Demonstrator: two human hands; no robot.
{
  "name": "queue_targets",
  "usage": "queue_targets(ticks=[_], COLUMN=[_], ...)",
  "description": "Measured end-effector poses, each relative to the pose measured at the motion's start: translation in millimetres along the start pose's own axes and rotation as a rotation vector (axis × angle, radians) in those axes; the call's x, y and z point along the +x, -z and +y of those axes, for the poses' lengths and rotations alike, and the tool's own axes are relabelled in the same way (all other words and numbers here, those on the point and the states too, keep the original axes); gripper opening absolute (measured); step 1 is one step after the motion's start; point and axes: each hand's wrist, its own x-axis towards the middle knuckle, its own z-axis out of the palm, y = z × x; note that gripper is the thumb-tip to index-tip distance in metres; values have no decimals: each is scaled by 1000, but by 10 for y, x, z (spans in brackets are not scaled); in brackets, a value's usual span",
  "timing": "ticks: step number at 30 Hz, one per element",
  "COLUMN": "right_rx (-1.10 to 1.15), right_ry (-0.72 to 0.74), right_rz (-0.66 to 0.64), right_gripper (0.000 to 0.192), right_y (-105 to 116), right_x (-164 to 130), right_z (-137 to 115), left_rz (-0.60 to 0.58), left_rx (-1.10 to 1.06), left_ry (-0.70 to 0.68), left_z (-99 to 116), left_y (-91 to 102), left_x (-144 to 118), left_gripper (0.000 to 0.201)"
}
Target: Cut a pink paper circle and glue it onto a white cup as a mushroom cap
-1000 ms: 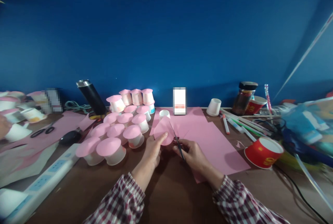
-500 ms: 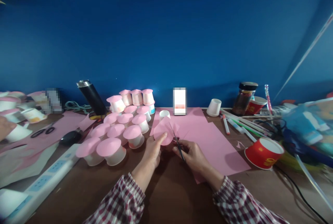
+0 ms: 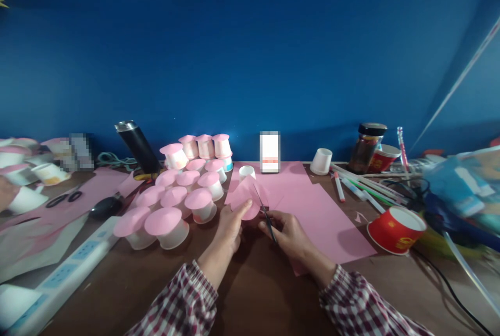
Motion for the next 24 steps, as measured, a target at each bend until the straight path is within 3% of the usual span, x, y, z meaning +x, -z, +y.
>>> queue_targets(ticks=[18,24], right_rx=[-11,-3], right_ry=[17,18], right_rz=[-25,-18], right_gripper=[38,39], right_y=[18,17], right_x=[11,14], right_z=[9,44], left_rz=[97,53], left_rx=[-20,0], left_ry=[98,64], left_z=[-6,6], left_y=[14,8], left_x=[-15,-20], left_gripper=[53,52])
